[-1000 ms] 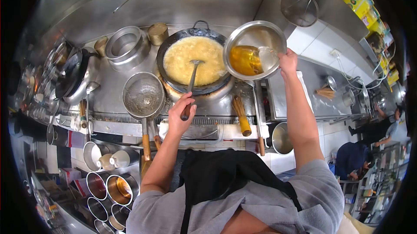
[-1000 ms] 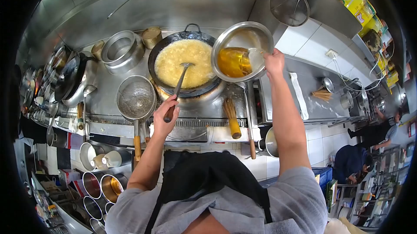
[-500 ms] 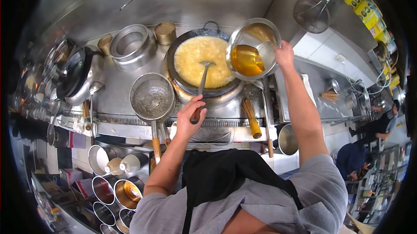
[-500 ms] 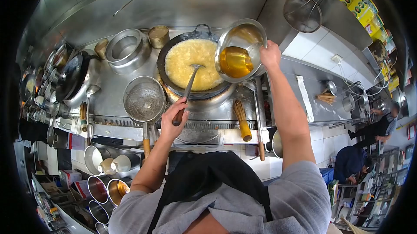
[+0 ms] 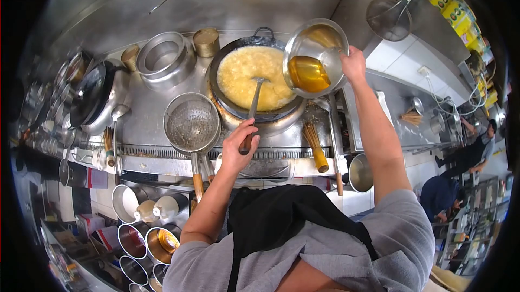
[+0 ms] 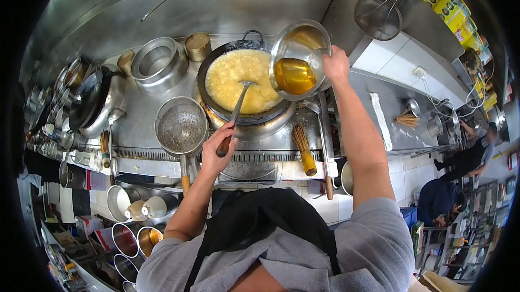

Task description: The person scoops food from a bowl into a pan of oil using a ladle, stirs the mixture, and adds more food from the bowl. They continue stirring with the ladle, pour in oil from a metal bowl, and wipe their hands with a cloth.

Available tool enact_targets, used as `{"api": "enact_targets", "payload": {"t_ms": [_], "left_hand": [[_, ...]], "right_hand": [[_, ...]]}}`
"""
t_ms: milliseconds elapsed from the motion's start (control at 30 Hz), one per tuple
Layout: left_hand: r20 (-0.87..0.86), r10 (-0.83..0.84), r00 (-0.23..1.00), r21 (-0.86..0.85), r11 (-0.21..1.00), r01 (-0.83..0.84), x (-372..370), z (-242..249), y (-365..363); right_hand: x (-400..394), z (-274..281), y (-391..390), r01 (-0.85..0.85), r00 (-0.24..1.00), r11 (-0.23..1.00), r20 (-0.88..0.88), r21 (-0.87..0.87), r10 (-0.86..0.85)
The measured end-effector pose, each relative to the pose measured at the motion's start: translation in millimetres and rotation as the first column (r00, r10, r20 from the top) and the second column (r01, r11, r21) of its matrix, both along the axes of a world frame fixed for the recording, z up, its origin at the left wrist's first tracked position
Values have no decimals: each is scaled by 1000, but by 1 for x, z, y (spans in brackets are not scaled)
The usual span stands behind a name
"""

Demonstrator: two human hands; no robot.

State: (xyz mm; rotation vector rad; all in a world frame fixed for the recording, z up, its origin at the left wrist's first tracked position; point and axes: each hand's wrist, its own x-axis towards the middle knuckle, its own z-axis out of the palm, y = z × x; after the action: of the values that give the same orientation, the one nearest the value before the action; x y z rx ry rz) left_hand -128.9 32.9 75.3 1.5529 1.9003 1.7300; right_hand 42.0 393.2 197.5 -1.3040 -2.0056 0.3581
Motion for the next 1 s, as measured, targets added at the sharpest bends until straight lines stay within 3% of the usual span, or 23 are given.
{"api": "enact_targets", "payload": {"t_ms": [333,400,433,500,533,600,633,700,733,800,900,1000], "left_hand": [[-2,-8,1000,-27,1000,8,4,2,1],[-6,-5,1000,-32,999,5,6,3,2],[5,-5,1000,-32,999,5,8,2,3],[11,-7,1000,-37,999,8,11,3,4],[14,-6,1000,-39,999,7,13,4,5],[8,-2,1000,-51,999,3,17,6,7],[-1,10,1000,-47,999,-10,19,7,8],[-20,26,999,-50,998,-27,23,9,10],[-4,41,999,-46,998,-42,23,10,11],[47,65,997,-72,996,-61,27,19,12],[200,96,975,-3,995,-98,31,38,20],[208,157,965,-56,987,-148,35,77,28]], "right_hand": [[13,-14,9,50,999,999,-16,16,-50],[24,-24,16,28,980,999,-195,-34,-34],[32,-29,20,29,979,999,-199,-38,-36],[51,-35,12,-107,862,943,-503,-315,-70],[61,-39,8,-108,858,941,-508,-319,-74],[83,-54,4,-186,642,886,-735,-424,-217],[95,-60,2,-192,637,883,-739,-429,-220],[119,-72,-2,-114,512,845,-760,-522,-401],[132,-76,-2,-124,507,841,-762,-527,-402],[161,-88,0,-95,387,827,-786,-554,-482],[210,-106,8,-127,313,824,-811,-552,-495],[261,-125,21,-120,279,816,-808,-566,-519]]}}
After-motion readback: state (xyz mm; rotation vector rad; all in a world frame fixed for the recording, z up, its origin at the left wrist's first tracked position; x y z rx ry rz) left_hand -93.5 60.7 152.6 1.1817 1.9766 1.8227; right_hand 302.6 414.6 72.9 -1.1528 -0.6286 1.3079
